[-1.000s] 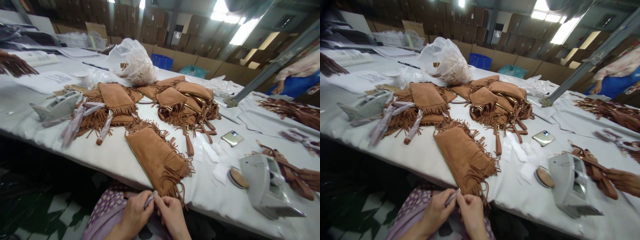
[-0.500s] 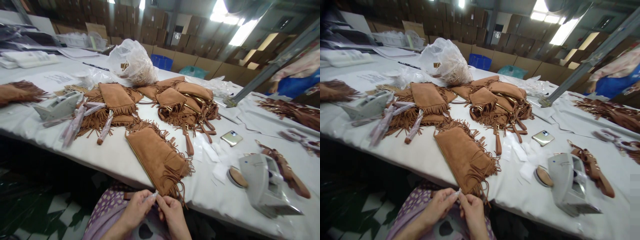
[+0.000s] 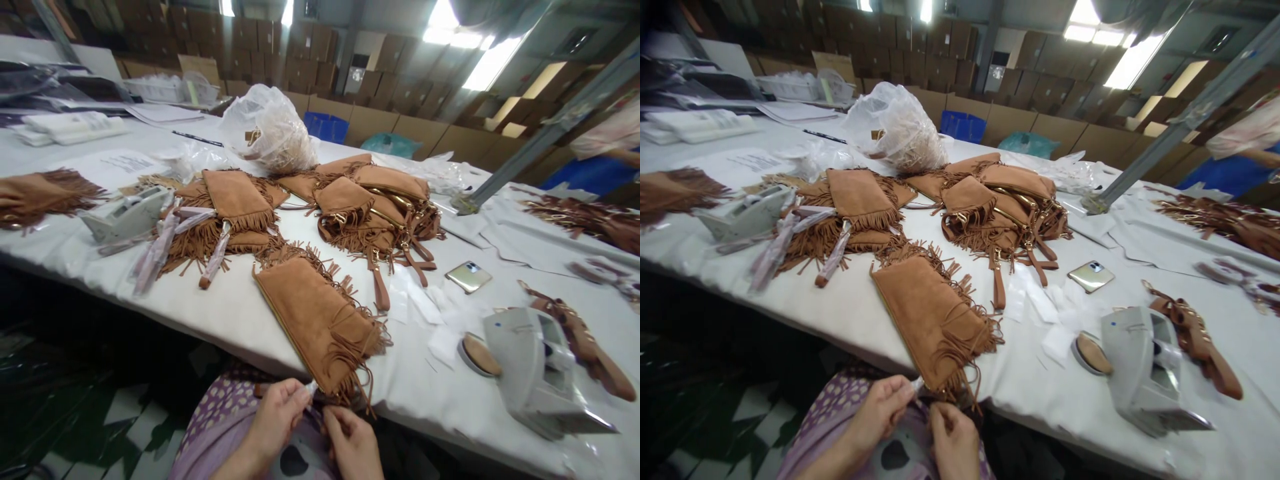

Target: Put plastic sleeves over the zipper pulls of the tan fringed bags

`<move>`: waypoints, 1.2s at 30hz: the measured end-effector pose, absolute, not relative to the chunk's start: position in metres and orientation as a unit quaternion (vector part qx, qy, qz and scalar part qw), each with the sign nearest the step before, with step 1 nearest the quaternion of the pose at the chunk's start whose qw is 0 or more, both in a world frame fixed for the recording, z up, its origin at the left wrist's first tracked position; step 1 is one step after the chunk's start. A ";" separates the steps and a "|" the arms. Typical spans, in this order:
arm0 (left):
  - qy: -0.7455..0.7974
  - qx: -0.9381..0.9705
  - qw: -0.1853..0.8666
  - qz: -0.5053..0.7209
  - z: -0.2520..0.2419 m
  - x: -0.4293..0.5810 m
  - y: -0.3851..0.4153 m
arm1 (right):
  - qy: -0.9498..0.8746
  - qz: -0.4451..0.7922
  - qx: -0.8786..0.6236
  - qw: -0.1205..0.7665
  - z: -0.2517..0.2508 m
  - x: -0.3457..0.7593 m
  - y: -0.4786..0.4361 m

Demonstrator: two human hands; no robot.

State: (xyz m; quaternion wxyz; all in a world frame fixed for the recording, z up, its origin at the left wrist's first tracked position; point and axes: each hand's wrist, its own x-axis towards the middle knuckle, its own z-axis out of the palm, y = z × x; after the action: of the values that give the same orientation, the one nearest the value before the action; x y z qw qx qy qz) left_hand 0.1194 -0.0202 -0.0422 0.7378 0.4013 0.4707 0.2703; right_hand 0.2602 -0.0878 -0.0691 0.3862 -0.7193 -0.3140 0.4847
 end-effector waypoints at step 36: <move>0.431 0.338 0.817 0.180 -0.034 0.089 -0.012 | -0.339 0.608 -0.617 0.366 0.006 0.276 -0.063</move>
State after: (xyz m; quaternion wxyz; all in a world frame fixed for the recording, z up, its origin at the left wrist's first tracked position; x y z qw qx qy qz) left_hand 0.0893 -0.0121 -0.0335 0.8174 0.3376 0.4305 0.1804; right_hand 0.2761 -0.0633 0.0061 0.3663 -0.6169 -0.3393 0.6084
